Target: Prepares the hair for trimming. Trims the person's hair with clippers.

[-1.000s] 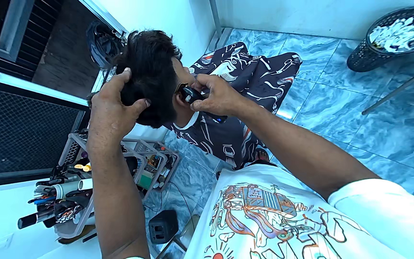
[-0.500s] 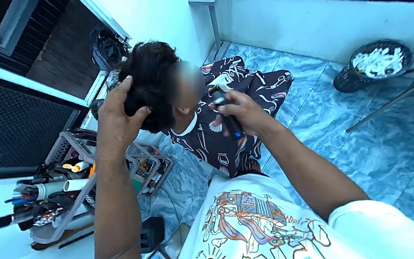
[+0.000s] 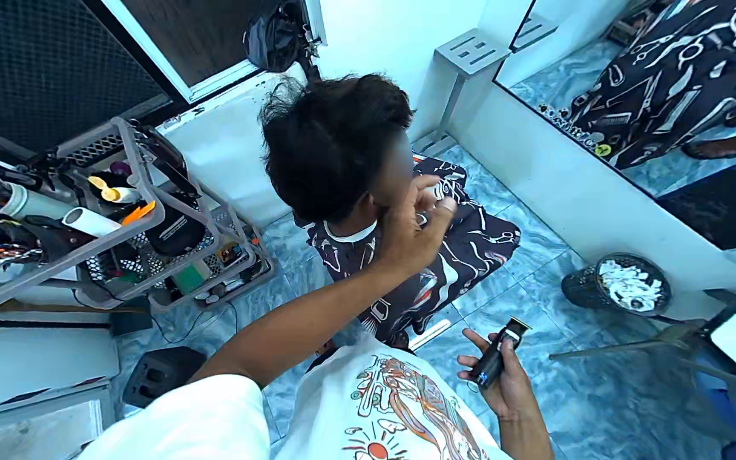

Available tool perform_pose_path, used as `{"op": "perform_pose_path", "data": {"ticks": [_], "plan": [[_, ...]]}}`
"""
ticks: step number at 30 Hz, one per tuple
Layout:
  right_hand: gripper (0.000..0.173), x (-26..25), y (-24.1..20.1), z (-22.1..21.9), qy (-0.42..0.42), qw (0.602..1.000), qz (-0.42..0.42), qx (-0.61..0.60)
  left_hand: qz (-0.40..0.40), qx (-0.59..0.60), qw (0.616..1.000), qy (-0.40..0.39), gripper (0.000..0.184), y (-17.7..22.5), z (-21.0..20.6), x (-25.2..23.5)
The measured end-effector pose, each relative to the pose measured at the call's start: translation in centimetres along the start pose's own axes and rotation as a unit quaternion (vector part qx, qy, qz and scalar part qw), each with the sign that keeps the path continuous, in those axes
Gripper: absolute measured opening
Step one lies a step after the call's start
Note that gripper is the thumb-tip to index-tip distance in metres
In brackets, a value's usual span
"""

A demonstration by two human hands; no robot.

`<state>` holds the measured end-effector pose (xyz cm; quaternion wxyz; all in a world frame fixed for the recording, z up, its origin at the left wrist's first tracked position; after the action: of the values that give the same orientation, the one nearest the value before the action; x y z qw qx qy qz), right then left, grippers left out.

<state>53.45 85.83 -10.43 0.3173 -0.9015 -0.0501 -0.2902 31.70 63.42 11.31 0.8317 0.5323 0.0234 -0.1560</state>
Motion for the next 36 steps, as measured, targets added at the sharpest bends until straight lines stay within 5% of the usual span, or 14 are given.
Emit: {"op": "perform_pose_path", "data": {"ticks": [2, 3, 7, 11, 15, 18, 22, 23, 26, 27, 30, 31, 34, 36], "plan": [[0.041, 0.1, -0.1, -0.7, 0.009, 1.000, 0.023, 0.018, 0.134, 0.024, 0.957, -0.254, 0.041, 0.0, -1.7, 1.1], [0.037, 0.2, -0.2, -0.9, 0.011, 0.998, 0.040, 0.038, 0.091, -0.012, 0.949, -0.300, 0.041, 0.3, -2.2, 1.2], [0.048, 0.1, -0.4, -1.1, -0.008, 0.996, 0.062, 0.063, -0.143, -0.139, 0.980, -0.023, 0.039, 1.0, 0.0, -1.5], [0.054, 0.0, -0.4, -1.6, -0.073, 0.997, 0.025, 0.025, -0.042, -0.182, 0.964, -0.187, 0.040, 1.2, 1.3, 1.2], [0.058, 0.4, 0.3, -3.9, -0.082, 0.994, 0.029, 0.065, -0.055, -0.075, 0.992, -0.083, 0.035, 0.8, 4.2, 2.0], [0.057, 0.3, 0.6, -5.8, -0.101, 0.990, 0.034, 0.092, 0.097, 0.008, 0.946, -0.310, 0.038, -0.5, 2.4, 3.9], [0.066, -0.5, 1.1, -7.6, -0.155, 0.982, 0.003, 0.111, -0.142, -0.059, 0.987, -0.037, 0.033, 0.8, 4.4, 2.3], [0.065, -0.7, 1.3, -8.1, -0.161, 0.981, -0.003, 0.108, -0.133, -0.015, 0.991, -0.024, 0.029, 0.3, 4.9, 1.8], [0.059, -0.5, 1.4, -8.8, -0.166, 0.982, 0.017, 0.087, -0.021, -0.055, 0.963, -0.261, 0.031, -1.5, 4.1, 3.5], [0.058, -0.5, 1.3, -9.1, -0.167, 0.983, 0.027, 0.070, -0.045, -0.107, 0.958, -0.263, 0.031, -1.3, 4.3, 4.3], [0.054, -0.4, 1.6, -10.0, -0.175, 0.982, 0.055, 0.044, -0.168, -0.159, 0.973, -0.026, 0.026, -1.6, 6.9, 4.1], [0.050, -0.3, 1.6, -10.1, -0.166, 0.983, 0.062, 0.055, -0.153, -0.161, 0.975, -0.015, 0.026, -2.6, 7.0, 4.0], [0.037, -0.2, 1.5, -9.9, -0.109, 0.985, 0.062, 0.120, 0.038, -0.233, 0.904, -0.357, 0.044, -6.8, 3.9, 7.2], [0.033, -0.5, 1.4, -9.7, -0.083, 0.982, 0.064, 0.158, 0.031, -0.272, 0.854, -0.442, 0.049, -7.5, 2.0, 9.3]]}}
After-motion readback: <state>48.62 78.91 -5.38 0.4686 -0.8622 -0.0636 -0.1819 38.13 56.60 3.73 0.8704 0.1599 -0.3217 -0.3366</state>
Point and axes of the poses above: each hand's wrist, its own x-axis away from the middle knuckle, its own z-axis out of the back of the hand, y = z × x, the point moved 5 cm from there along -x, towards the middle knuckle, and after that the axes turned 10 degrees about -x, right-handed, at the moved point
